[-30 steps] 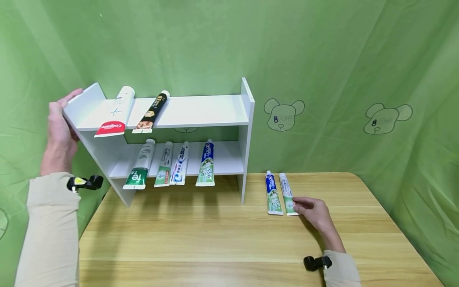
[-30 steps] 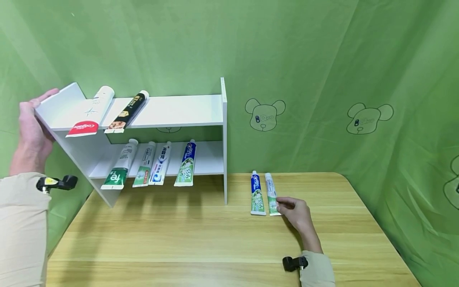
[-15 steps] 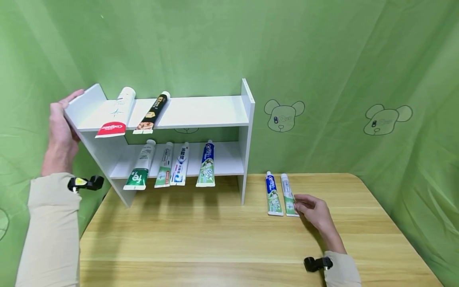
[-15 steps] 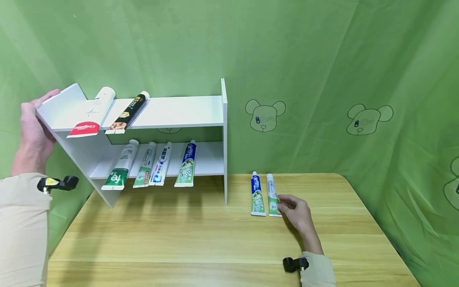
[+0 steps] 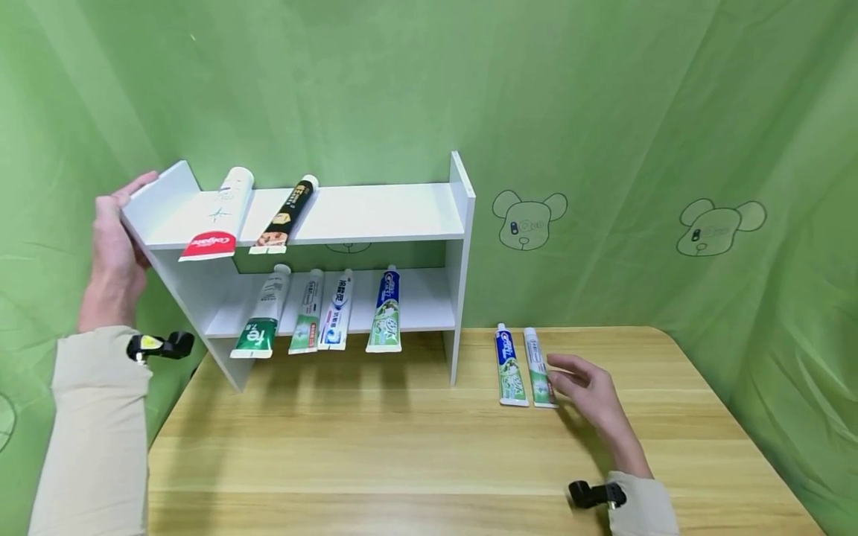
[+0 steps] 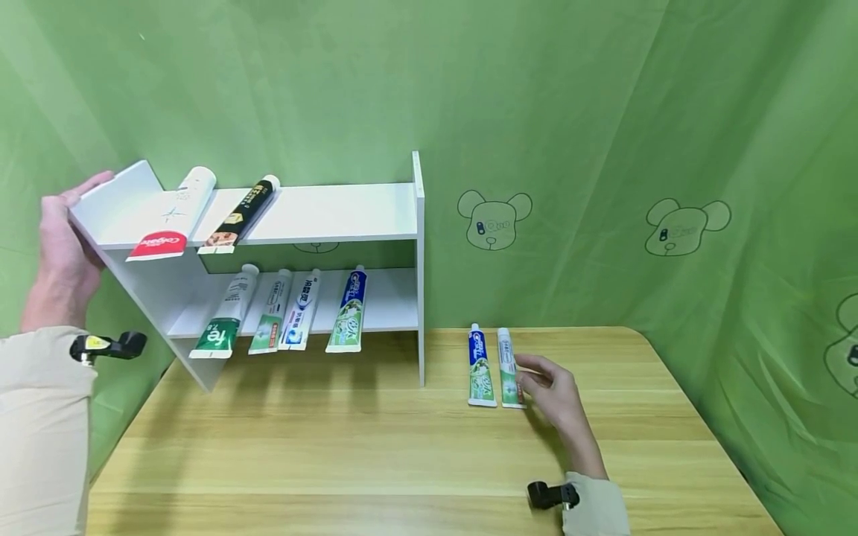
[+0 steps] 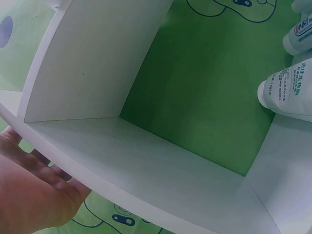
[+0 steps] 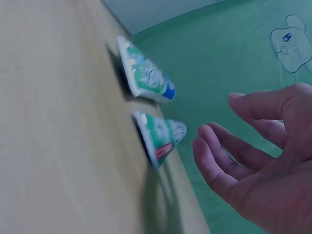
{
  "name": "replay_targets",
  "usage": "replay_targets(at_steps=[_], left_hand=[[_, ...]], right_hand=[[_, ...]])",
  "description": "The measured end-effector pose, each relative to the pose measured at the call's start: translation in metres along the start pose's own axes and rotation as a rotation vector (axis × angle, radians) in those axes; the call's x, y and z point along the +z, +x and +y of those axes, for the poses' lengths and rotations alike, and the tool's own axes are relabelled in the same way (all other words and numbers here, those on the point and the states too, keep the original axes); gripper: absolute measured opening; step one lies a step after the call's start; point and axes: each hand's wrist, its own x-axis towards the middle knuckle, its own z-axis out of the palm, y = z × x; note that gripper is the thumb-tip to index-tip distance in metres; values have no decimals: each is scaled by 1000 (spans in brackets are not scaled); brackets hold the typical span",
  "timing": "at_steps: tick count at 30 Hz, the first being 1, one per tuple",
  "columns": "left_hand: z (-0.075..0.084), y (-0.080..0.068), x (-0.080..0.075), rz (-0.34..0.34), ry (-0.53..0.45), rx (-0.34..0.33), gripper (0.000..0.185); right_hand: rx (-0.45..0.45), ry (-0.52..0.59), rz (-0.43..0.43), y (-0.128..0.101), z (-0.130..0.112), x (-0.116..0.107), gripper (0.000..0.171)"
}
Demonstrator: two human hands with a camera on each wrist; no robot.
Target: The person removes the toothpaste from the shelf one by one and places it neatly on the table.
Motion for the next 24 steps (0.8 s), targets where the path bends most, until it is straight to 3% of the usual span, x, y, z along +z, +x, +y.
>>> replay_targets(at_steps=[11,17,24], left_hand=[[1,0,0,-15,8,6,45],[2,1,0,-17,3,8,45],[1,0,-1,-21,5,12,45]], right_hand=[[-103,-49,-50,-4,-25,5,47],[-163,6,-77,-5,-35,10,43],[-172,-14,-91,-9,-48,16,43]])
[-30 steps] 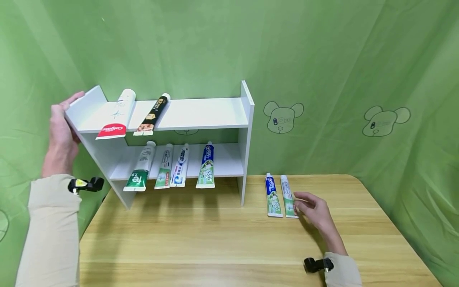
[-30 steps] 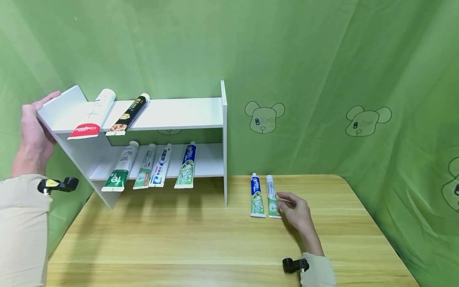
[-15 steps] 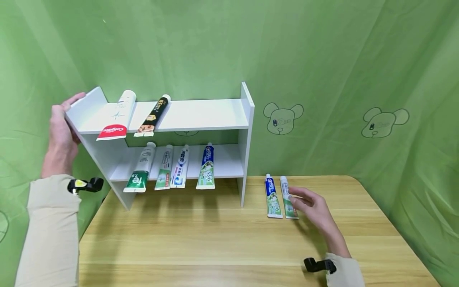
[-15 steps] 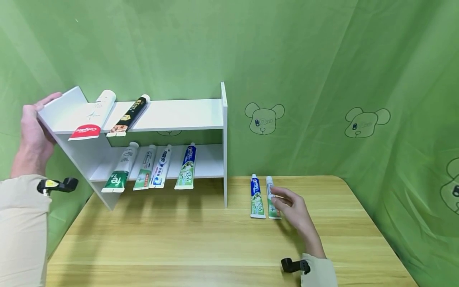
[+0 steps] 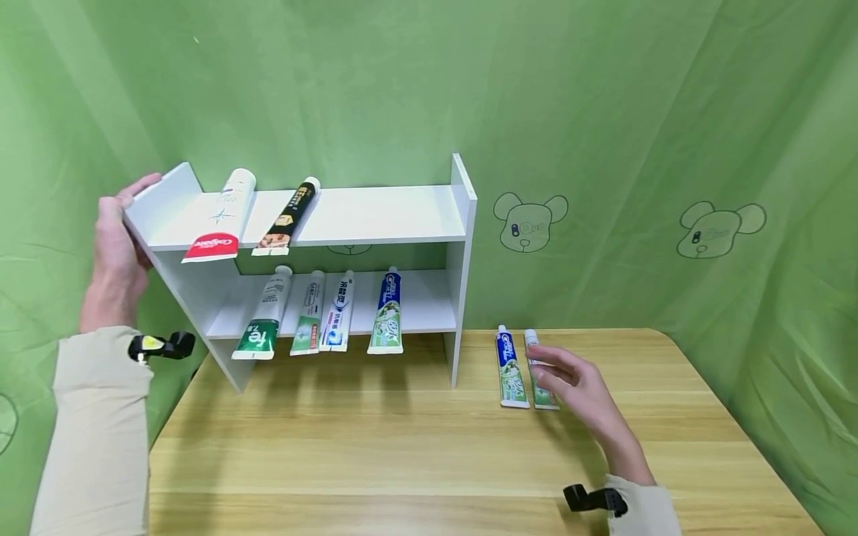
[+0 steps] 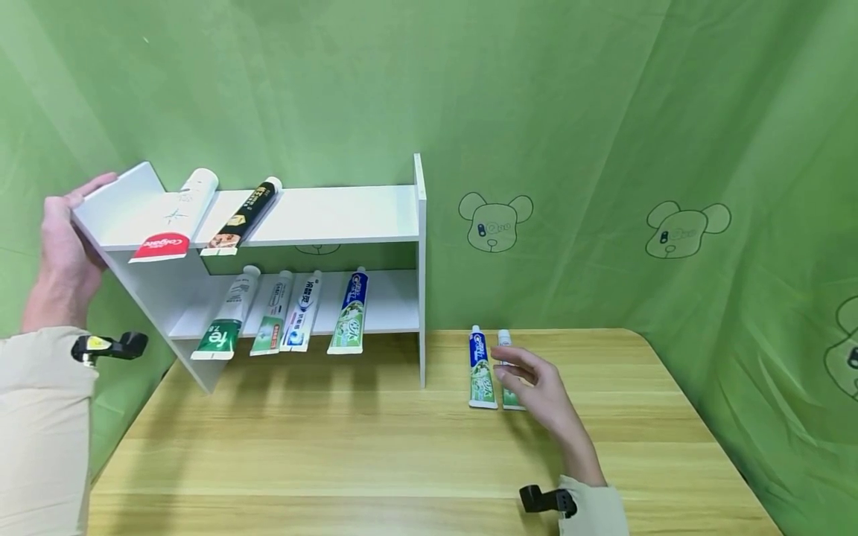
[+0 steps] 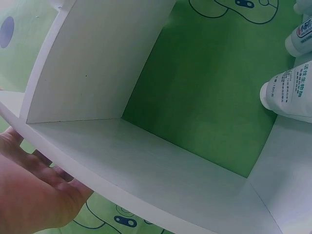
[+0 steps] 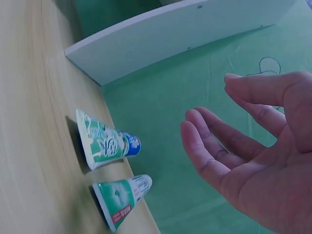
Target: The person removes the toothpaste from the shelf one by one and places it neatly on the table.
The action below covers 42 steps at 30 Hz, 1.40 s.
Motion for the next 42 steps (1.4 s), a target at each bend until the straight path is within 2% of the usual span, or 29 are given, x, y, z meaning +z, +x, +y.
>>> replay_targets(at_steps=[4,14,18,25,42], left_hand=[[0,1,0,-1,3,0,46],[-1,0,0,-7,20,2,47],[-2,-1,-1,-1,18,-5,47],[-2,0,-1,9,19,-8,47],[0,-1,0,-1,21,-8,47]], right_hand=[[-27,-17,-6,-1,-9,4,42],[-139,28,0,-1,-29,18,40],[-174,72,14,0,-38,27,39],[-259,147,-13,1,-50,44,37],[-280,227,-108,1,-87,77,39]])
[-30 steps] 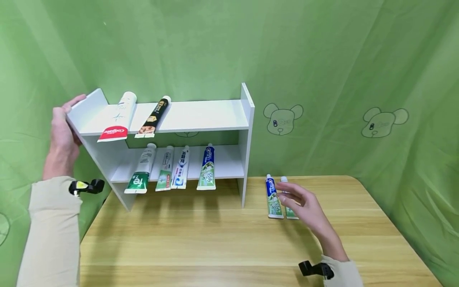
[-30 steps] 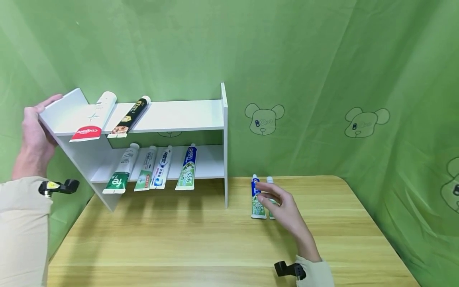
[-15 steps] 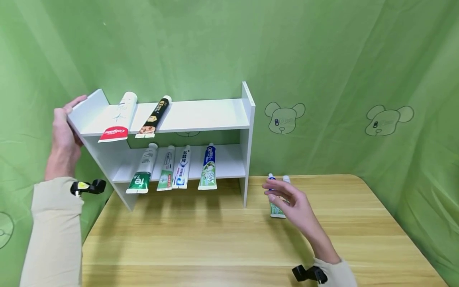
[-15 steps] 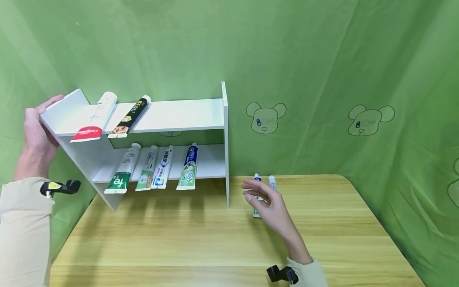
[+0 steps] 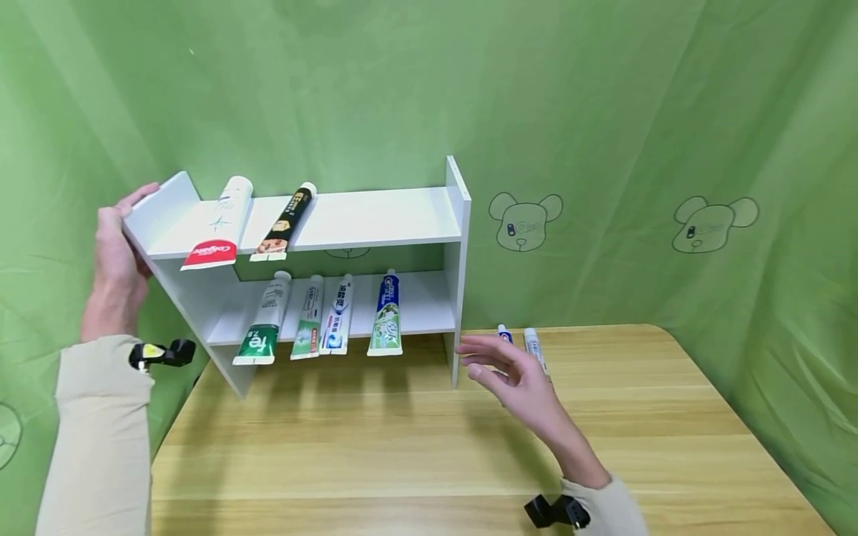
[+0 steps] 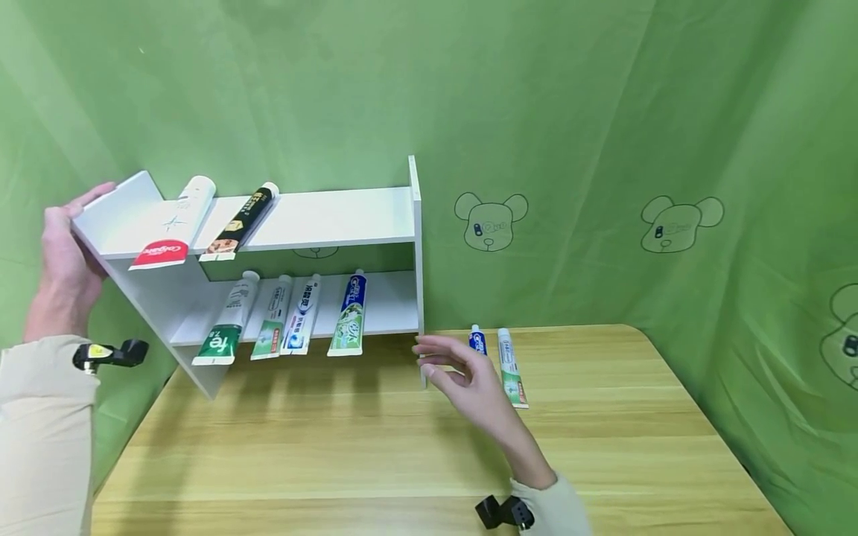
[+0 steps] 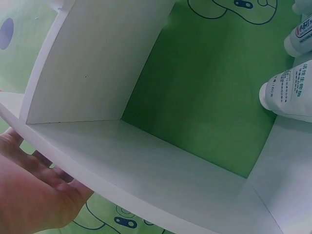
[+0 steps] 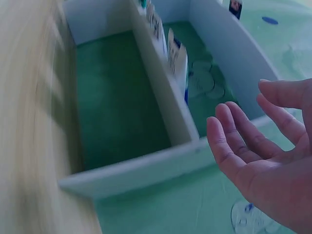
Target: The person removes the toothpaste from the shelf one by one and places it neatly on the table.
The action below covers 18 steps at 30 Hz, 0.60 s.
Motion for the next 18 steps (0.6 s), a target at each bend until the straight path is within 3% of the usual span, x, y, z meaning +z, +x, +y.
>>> replay_targets(at_steps=[10,18], left_hand=[[-2,0,0,12,-1,-7,47],[-1,1,0,8,6,-6,48]], right_hand=[[-25,66,-75,18,-16,29,42],[-37,145,-87,31,-24,45,48]])
